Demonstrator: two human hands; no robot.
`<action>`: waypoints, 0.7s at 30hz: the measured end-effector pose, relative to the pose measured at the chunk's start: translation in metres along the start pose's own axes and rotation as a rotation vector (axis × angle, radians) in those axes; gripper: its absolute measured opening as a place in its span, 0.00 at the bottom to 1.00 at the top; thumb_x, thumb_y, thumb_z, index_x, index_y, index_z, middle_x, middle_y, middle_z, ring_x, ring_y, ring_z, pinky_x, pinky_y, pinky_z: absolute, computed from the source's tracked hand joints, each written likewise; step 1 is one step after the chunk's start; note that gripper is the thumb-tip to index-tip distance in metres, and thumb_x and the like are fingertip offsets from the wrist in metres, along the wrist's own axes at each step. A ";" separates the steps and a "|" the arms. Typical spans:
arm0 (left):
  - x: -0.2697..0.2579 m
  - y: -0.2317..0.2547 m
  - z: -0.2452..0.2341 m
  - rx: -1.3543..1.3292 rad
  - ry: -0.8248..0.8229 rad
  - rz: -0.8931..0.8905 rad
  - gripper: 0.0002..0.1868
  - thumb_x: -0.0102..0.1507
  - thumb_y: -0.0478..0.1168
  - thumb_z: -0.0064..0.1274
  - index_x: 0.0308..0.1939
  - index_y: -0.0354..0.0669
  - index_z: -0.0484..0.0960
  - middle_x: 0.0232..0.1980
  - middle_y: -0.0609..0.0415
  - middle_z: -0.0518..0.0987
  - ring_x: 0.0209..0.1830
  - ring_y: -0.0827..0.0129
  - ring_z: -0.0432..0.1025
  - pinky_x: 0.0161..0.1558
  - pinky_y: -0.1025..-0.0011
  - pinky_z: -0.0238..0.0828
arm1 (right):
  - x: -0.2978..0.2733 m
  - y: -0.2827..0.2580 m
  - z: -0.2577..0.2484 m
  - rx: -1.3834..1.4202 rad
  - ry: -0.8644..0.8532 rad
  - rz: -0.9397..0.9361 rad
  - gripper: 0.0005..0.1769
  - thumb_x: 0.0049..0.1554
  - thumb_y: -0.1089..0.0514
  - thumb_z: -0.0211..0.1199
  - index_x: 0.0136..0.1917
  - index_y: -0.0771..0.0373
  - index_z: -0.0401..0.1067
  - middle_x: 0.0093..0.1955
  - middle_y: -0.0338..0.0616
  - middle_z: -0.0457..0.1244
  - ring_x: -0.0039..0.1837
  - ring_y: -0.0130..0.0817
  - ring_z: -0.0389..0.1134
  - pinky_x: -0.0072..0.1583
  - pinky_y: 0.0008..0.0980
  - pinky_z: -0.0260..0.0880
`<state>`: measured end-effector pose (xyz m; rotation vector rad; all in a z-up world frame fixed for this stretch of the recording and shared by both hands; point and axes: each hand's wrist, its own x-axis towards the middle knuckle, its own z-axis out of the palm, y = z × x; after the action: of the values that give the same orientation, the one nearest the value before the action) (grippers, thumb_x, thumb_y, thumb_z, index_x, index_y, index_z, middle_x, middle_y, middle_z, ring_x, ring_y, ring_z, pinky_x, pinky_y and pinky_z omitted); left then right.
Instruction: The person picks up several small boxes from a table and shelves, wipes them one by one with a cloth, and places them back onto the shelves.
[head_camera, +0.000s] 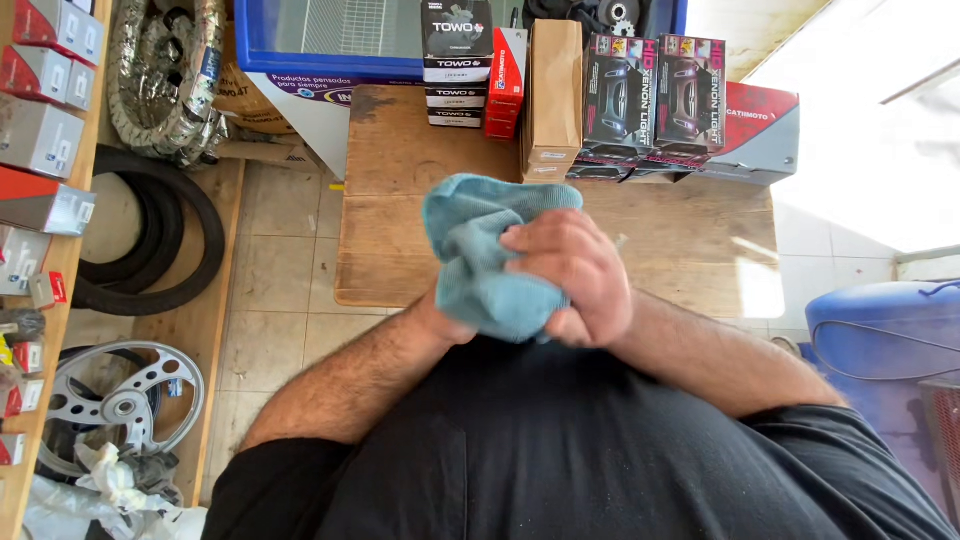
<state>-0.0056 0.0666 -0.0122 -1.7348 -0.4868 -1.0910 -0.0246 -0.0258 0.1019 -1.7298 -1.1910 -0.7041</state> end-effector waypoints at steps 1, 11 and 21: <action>-0.009 -0.006 0.012 0.433 0.167 0.088 0.03 0.60 0.32 0.52 0.35 0.35 0.74 0.31 0.51 0.77 0.33 0.68 0.75 0.40 0.75 0.75 | -0.001 0.006 -0.001 -0.006 0.009 0.021 0.38 0.64 0.32 0.40 0.55 0.69 0.73 0.56 0.62 0.67 0.55 0.65 0.71 0.55 0.63 0.71; -0.019 0.011 0.067 2.016 -0.674 -0.155 0.12 0.56 0.32 0.53 0.44 0.40 0.81 0.29 0.53 0.77 0.33 0.70 0.76 0.36 0.68 0.68 | -0.017 0.025 -0.005 -0.072 0.006 0.005 0.40 0.65 0.34 0.45 0.58 0.77 0.70 0.55 0.67 0.67 0.56 0.72 0.71 0.53 0.66 0.72; -0.029 -0.035 0.037 2.181 1.022 0.553 0.22 0.60 0.34 0.64 0.56 0.35 0.77 0.52 0.41 0.81 0.49 0.50 0.78 0.55 0.53 0.77 | -0.014 0.038 -0.017 -0.118 0.107 -0.127 0.28 0.64 0.42 0.57 0.38 0.71 0.66 0.34 0.55 0.57 0.32 0.58 0.60 0.35 0.55 0.65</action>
<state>-0.0297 0.1196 -0.0224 0.6351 -0.1980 -0.3189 0.0061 -0.0524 0.0850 -1.6999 -1.2140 -0.9485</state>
